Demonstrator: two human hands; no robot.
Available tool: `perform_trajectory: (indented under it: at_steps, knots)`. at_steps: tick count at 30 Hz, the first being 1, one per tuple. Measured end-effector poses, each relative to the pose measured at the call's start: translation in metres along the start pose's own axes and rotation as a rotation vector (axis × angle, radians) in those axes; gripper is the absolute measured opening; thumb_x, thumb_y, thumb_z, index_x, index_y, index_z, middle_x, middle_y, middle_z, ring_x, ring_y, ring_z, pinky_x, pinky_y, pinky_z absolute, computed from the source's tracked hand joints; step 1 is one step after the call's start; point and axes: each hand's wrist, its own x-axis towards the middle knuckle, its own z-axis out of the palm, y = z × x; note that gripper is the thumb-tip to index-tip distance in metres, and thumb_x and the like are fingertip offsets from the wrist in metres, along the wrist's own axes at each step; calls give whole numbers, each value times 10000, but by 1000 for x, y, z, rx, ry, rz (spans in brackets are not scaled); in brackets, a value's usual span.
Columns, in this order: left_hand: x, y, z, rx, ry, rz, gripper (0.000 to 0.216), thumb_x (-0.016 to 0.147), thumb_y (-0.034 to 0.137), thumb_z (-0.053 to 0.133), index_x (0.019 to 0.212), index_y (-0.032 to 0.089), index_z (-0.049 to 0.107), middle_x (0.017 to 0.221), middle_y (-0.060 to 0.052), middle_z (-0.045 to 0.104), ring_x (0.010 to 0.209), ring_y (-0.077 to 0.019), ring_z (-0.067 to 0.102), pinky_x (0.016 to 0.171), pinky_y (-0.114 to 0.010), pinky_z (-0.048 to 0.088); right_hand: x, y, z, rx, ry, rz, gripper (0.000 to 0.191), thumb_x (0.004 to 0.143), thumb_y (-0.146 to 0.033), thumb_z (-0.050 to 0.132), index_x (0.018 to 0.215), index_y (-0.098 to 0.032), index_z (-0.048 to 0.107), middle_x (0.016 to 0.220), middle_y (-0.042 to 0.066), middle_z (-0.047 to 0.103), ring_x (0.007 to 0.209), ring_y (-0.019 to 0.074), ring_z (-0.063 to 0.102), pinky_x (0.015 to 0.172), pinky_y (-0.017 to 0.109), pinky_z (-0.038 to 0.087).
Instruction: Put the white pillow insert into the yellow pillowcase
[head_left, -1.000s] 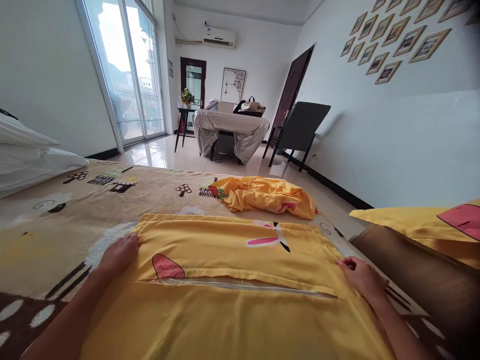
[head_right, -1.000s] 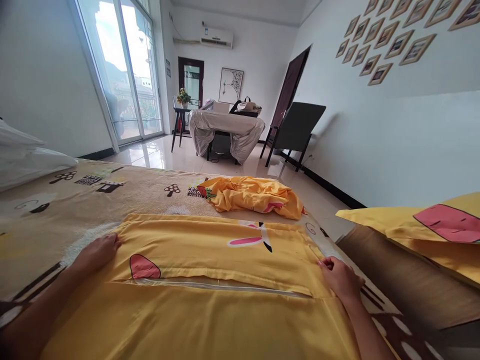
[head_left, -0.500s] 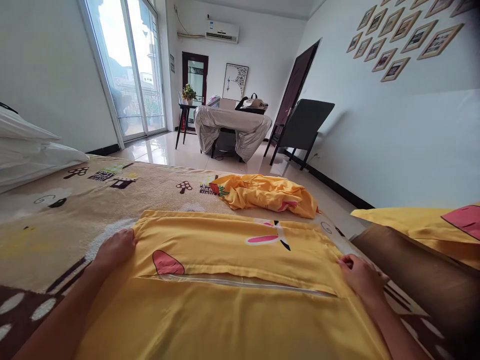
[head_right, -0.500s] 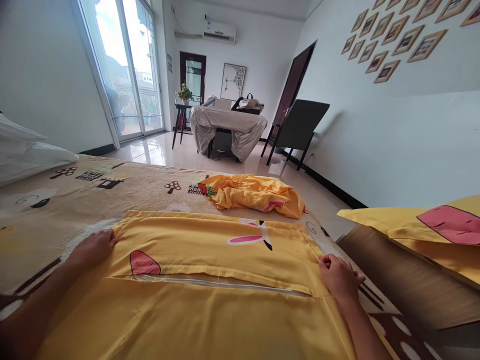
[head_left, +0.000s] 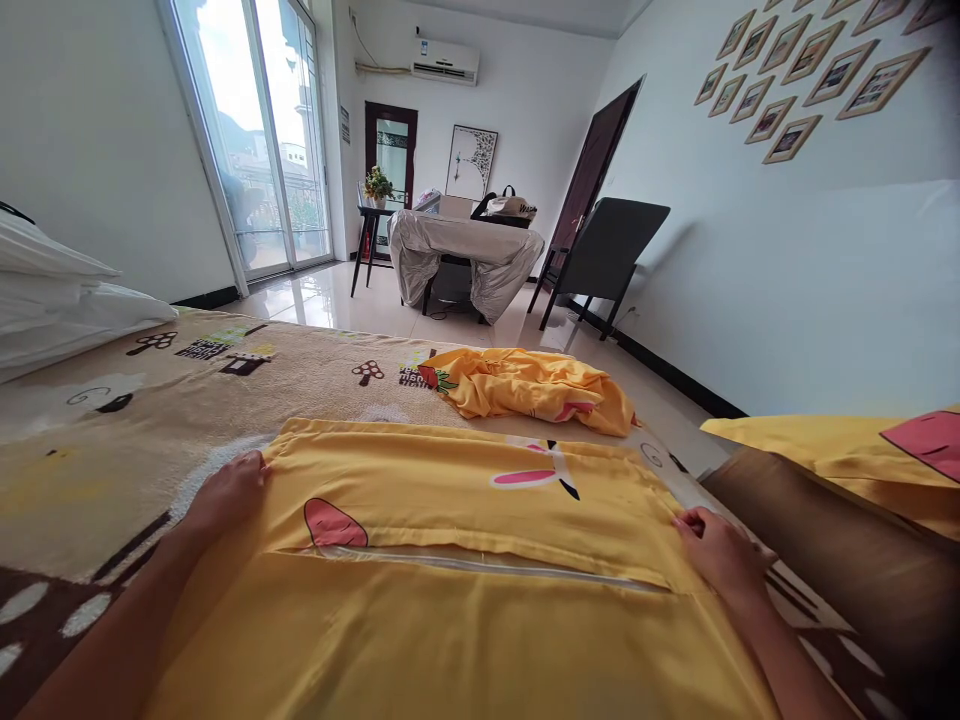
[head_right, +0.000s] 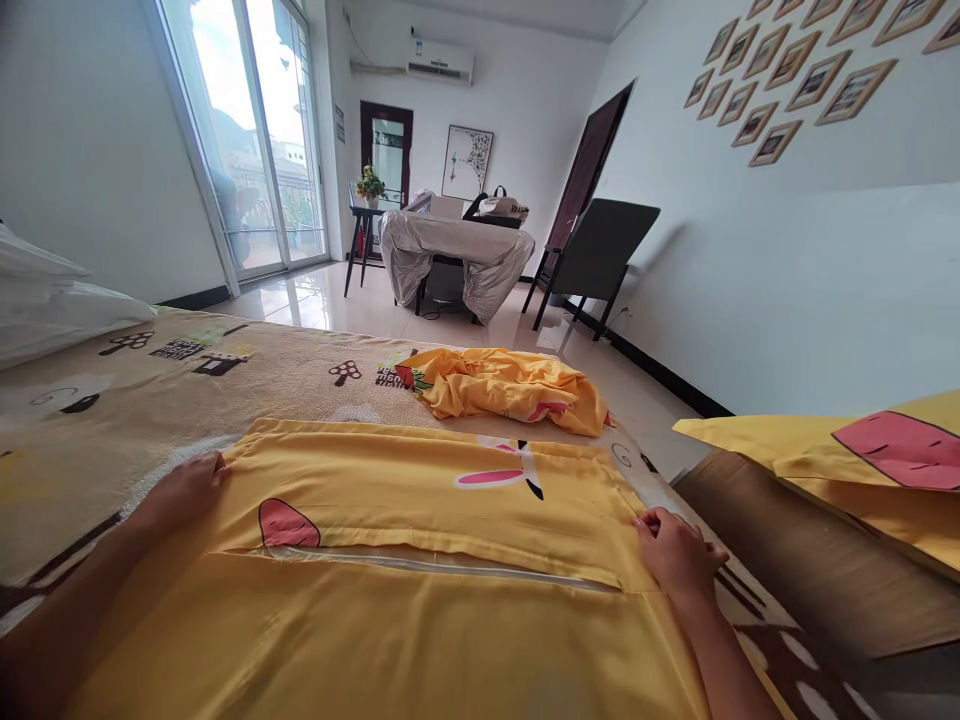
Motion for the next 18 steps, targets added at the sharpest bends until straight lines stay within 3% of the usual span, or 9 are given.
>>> perform_trajectory:
  at_steps: [3, 8, 18]
  knots:
    - [-1, 3, -4, -21, -2, -20, 226, 888, 294, 330, 788, 189, 503, 957, -149, 651, 907, -260, 615, 746, -319, 420, -3, -9, -10, -28, -76, 65, 217, 792, -352, 463, 689, -202, 581, 828, 98, 675, 862, 300, 585, 738, 424, 358]
    - [-3, 10, -14, -62, -43, -78, 224, 881, 284, 346, 764, 191, 512, 888, -109, 669, 840, -236, 619, 703, -288, 407, -7, -18, -19, -98, -67, 51, 230, 825, -352, 460, 685, -202, 562, 831, 109, 661, 933, 306, 568, 788, 444, 350]
    - [-5, 3, -23, -35, -75, -115, 246, 920, 272, 305, 789, 174, 487, 918, -103, 650, 839, -198, 568, 708, -260, 380, -6, -22, -25, -52, -115, 93, 203, 815, -331, 488, 684, -197, 566, 833, 105, 682, 893, 307, 580, 779, 453, 339]
